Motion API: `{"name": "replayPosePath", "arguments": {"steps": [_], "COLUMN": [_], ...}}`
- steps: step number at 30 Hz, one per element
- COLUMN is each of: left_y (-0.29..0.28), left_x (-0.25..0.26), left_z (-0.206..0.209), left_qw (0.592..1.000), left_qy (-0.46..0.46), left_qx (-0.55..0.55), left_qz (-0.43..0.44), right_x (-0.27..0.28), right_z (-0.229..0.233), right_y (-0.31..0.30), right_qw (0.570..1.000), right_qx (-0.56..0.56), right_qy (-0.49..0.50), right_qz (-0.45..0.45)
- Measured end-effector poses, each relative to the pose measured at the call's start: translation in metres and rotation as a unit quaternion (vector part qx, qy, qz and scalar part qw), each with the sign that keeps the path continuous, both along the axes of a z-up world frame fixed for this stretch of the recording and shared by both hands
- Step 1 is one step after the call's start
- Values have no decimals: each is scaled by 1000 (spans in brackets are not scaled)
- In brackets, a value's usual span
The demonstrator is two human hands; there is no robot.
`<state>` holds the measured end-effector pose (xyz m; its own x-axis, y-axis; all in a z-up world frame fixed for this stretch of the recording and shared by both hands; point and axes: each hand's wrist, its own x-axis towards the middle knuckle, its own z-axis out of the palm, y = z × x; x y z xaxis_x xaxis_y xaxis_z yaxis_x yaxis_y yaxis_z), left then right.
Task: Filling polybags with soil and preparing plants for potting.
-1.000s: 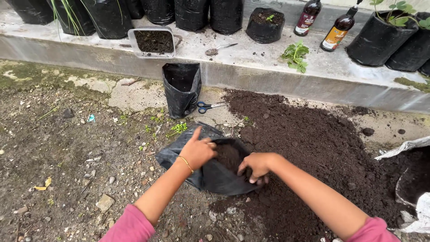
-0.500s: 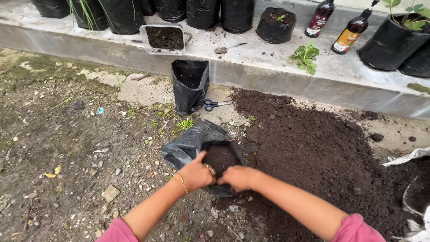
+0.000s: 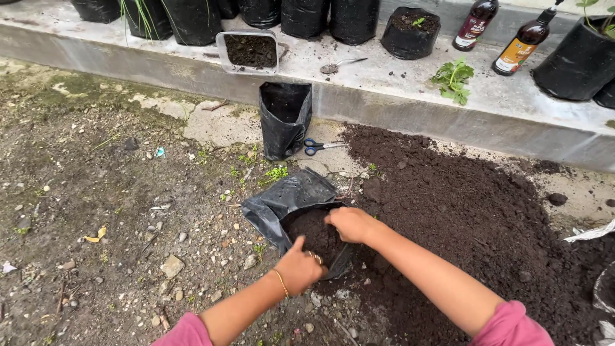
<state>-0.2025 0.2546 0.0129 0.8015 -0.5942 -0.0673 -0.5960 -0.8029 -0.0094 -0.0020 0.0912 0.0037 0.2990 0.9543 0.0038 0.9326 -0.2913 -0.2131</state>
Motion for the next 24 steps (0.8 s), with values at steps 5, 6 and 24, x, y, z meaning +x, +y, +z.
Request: {"name": "replayPosePath", "arguments": {"steps": [5, 6, 24], "left_y": [28, 34, 40], "left_x": [34, 42, 103], "left_z": [60, 64, 86], "left_qw": [997, 995, 975], "left_qy": [-40, -79, -220], "left_qx": [49, 45, 38], "left_qz": [40, 42, -24], "right_x": [-17, -16, -25], "right_z": [72, 85, 203], "right_y": [-21, -28, -63], "right_qw": [952, 959, 954], "right_qx": [-289, -270, 170], "right_qy": [68, 65, -186], "right_qz": [-72, -53, -163]}}
